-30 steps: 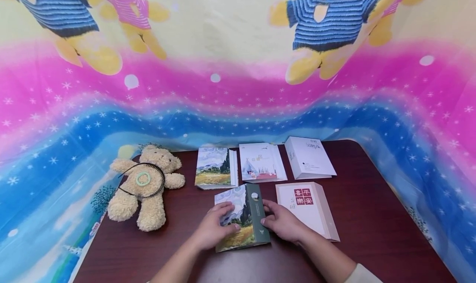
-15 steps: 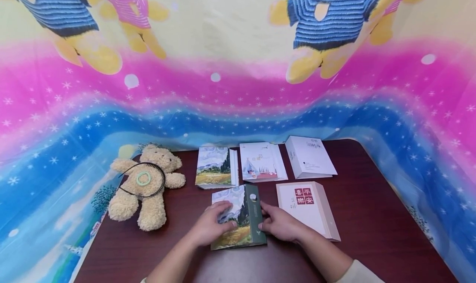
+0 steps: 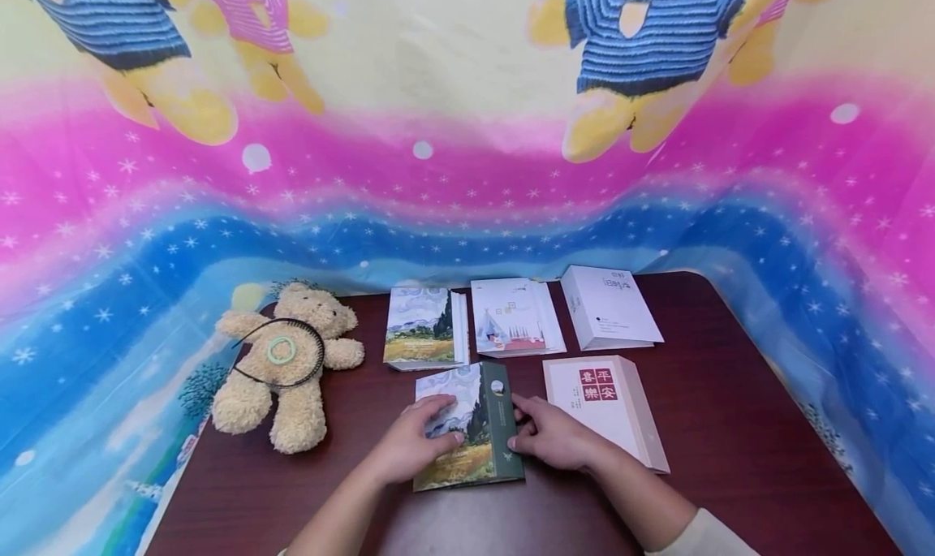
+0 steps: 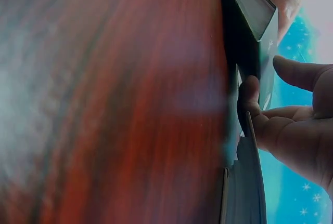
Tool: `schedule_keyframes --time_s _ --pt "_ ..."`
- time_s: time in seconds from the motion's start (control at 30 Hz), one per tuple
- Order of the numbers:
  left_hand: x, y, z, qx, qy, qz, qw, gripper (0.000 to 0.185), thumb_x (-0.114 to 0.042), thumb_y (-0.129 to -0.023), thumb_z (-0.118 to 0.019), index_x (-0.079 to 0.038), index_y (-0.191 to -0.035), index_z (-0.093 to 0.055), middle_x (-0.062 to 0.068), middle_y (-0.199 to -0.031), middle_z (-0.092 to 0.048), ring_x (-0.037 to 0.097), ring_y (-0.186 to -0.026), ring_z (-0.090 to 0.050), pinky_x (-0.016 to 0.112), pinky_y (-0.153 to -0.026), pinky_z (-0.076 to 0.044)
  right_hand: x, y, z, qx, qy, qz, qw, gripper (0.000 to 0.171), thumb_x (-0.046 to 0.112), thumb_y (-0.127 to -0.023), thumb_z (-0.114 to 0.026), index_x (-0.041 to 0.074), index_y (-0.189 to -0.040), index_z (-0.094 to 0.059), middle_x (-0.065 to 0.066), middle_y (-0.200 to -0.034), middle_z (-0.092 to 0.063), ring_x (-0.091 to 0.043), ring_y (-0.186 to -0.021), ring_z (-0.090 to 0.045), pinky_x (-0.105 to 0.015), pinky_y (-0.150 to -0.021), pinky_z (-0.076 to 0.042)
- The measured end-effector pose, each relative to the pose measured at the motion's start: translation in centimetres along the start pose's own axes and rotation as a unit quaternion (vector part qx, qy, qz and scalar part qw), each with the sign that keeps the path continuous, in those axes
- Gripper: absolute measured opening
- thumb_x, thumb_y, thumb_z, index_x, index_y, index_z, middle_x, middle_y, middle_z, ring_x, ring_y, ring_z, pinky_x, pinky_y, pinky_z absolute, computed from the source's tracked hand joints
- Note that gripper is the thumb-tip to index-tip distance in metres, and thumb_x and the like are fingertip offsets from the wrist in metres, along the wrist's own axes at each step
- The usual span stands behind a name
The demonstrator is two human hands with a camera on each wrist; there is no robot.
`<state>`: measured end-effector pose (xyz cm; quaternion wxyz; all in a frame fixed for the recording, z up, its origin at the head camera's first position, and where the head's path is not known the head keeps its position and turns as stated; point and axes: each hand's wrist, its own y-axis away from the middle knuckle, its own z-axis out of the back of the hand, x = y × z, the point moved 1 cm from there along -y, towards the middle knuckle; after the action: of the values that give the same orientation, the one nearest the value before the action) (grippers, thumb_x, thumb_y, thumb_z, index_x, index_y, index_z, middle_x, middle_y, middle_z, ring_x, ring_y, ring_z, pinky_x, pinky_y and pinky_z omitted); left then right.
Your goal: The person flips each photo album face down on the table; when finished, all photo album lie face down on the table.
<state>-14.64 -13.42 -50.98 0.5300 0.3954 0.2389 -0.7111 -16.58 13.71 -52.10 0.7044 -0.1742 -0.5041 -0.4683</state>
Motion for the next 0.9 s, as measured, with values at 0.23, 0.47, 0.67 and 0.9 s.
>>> schedule_keyframes --time_s 0.23,0.47,0.67,0.9 --pt "-0.3 0.1 0.0 0.008 -0.002 0.005 1.0 0.066 -0.036 -0.091 -0.078 -0.007 -0.146 -0.058 0.018 -0.15 -0.053 0.043 -0.138 -0.046 0.063 -0.112 -0.036 0.1 0.4 0.4 0.018 -0.025 -0.004 1.0 0.085 0.015 -0.094 -0.076 -0.013 -0.157 -0.027 -0.016 -0.127 -0.055 -0.021 -0.098 -0.063 -0.027 -0.077 -0.052" --pt "-0.4 0.1 0.1 0.02 -0.001 0.005 0.9998 0.068 -0.037 -0.09 -0.079 -0.008 -0.148 -0.057 0.017 -0.15 -0.054 0.043 -0.138 -0.046 0.064 -0.112 -0.036 0.4 1.0 0.6 0.013 -0.002 0.008 1.0 0.08 0.015 -0.094 -0.075 -0.013 -0.156 -0.031 -0.018 -0.131 -0.059 -0.022 -0.102 -0.064 -0.029 -0.081 -0.053" --pt "-0.6 0.0 0.2 0.038 0.009 0.006 0.9992 0.069 -0.037 -0.091 -0.078 -0.008 -0.15 -0.054 0.018 -0.151 -0.053 0.044 -0.139 -0.045 0.065 -0.113 -0.035 0.5 1.2 0.7 0.016 -0.015 0.012 1.0 0.08 0.014 -0.094 -0.076 -0.012 -0.156 -0.032 -0.021 -0.134 -0.057 -0.023 -0.102 -0.064 -0.028 -0.08 -0.053" --pt "-1.0 -0.3 0.1 0.052 0.02 0.003 0.9984 0.071 -0.038 -0.091 -0.077 -0.008 -0.152 -0.052 0.017 -0.151 -0.052 0.042 -0.139 -0.046 0.064 -0.114 -0.034 0.7 1.2 0.8 0.015 -0.015 0.018 1.0 0.078 0.015 -0.094 -0.076 -0.01 -0.156 -0.034 -0.021 -0.136 -0.057 -0.023 -0.102 -0.064 -0.029 -0.081 -0.054"
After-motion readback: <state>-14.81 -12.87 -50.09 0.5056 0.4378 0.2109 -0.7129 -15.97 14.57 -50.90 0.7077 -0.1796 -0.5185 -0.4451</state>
